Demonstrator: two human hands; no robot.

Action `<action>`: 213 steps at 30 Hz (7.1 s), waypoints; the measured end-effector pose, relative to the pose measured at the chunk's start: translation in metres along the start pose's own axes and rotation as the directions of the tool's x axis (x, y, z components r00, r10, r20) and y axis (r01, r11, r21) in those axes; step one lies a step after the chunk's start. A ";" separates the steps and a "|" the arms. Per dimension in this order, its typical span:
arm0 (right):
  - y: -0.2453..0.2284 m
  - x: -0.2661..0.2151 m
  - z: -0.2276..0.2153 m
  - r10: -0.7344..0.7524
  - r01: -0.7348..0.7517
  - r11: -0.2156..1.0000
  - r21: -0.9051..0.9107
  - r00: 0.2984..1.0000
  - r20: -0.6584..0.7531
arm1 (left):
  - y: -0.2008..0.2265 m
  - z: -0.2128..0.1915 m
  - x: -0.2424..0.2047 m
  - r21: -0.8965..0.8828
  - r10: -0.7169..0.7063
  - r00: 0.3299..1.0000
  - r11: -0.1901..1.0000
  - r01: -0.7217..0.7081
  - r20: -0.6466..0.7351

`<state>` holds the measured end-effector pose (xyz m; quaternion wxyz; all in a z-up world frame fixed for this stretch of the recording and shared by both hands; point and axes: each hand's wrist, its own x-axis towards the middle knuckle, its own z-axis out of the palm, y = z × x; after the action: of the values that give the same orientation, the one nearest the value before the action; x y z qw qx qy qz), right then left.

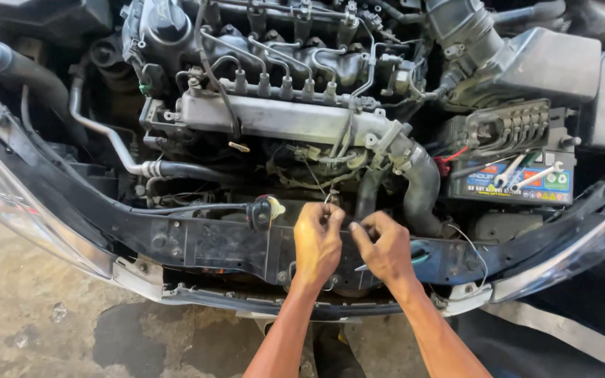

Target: Repairing and splicing electrical wiring inside the engine bay of a vehicle.

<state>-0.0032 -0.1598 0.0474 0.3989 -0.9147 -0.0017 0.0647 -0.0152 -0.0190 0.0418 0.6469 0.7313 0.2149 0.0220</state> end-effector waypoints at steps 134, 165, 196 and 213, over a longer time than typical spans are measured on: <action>-0.088 0.138 0.016 0.119 0.602 0.660 -0.449 0.507 0.854 | -0.018 0.039 -0.008 0.801 0.415 0.729 0.002 -0.599 0.544; -0.009 0.017 -0.011 0.378 -0.614 0.758 0.220 0.688 0.619 | -0.018 0.003 0.046 0.066 -0.606 0.790 0.795 0.603 0.089; 0.014 0.038 0.038 0.396 -0.346 0.917 -0.198 0.842 0.366 | -0.077 0.015 0.055 -0.060 -0.594 0.797 0.796 0.602 0.111; 0.030 0.011 0.042 0.254 -0.192 0.955 -0.227 0.925 0.284 | -0.014 0.006 0.021 0.266 -0.497 0.866 0.828 0.494 -0.063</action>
<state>0.0015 -0.1485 -0.0042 0.2920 -0.9220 0.0337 0.2521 0.0015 -0.0165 0.0226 0.5241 0.7328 0.3951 -0.1795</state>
